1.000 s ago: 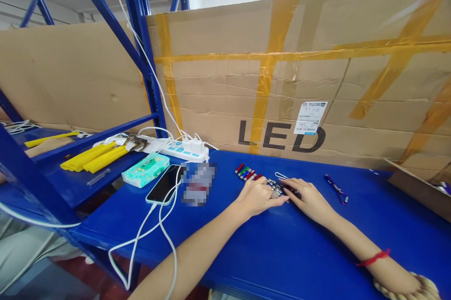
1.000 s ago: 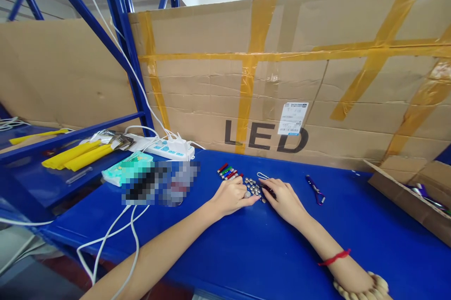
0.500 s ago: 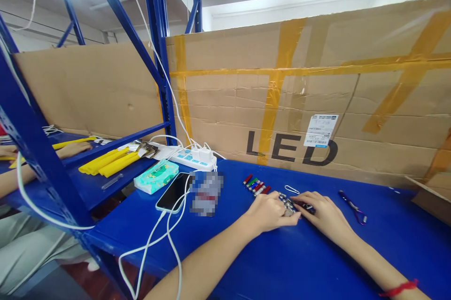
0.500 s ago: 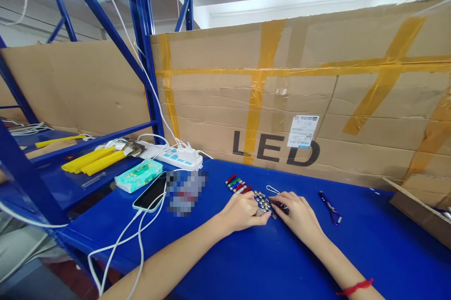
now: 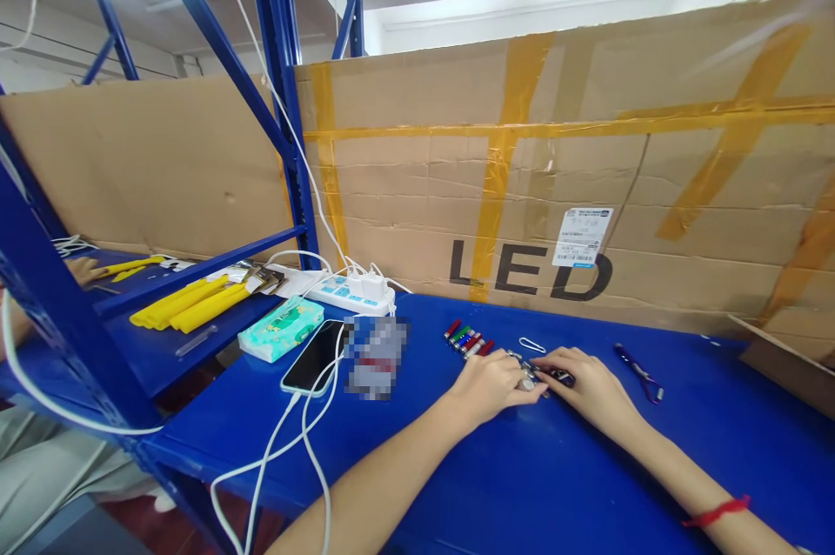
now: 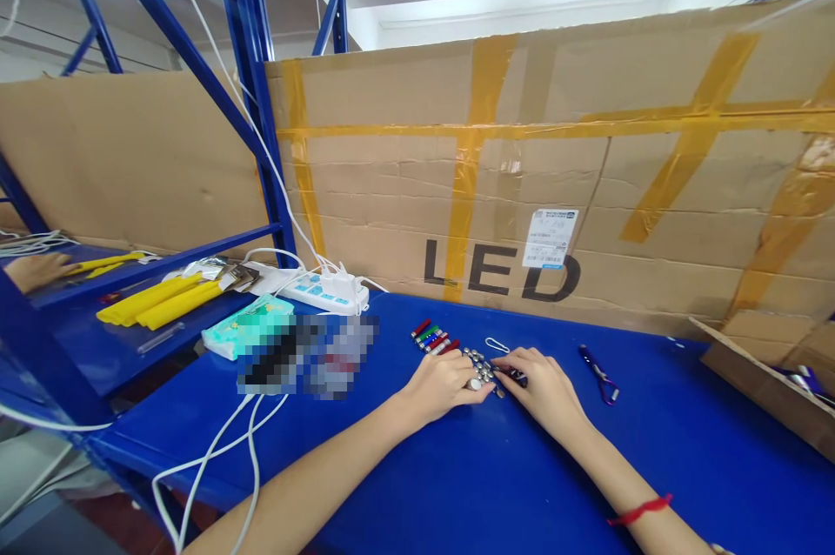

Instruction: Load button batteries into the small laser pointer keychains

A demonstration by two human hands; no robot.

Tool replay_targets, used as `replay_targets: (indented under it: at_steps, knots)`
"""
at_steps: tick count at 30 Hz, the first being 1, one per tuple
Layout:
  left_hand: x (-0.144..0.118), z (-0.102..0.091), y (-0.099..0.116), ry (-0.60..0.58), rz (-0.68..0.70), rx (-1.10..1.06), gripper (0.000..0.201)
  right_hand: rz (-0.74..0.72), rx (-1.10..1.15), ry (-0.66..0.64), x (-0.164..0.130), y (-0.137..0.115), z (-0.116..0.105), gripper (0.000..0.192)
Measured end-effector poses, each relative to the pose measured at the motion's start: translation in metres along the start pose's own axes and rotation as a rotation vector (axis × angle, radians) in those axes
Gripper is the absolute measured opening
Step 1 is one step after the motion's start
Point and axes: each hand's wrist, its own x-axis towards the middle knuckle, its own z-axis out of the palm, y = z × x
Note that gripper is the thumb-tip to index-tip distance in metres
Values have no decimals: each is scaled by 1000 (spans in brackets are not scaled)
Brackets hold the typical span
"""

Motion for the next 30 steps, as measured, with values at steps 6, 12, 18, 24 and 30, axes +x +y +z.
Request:
replay_targets:
  at_steps: [6,12,18,24,30]
  knots:
    - [-3,-7,-2,56,-106,-100,40,32,-30,5,-1,-3,-2,27]
    - [-2,-11,-4,55,-197,-209,38,41,-26,29,-2,-4,-3,26]
    - [1,-11,3,29,-232,-218,31,-21,19,119,-2,-2,-1,28]
    - [1,-11,5,50,-293,-203,28,-139,59,310,-1,-10,-16,22]
    - [-1,-4,0,-4,-293,-162,23,-246,138,523,-6,-31,-29,7]
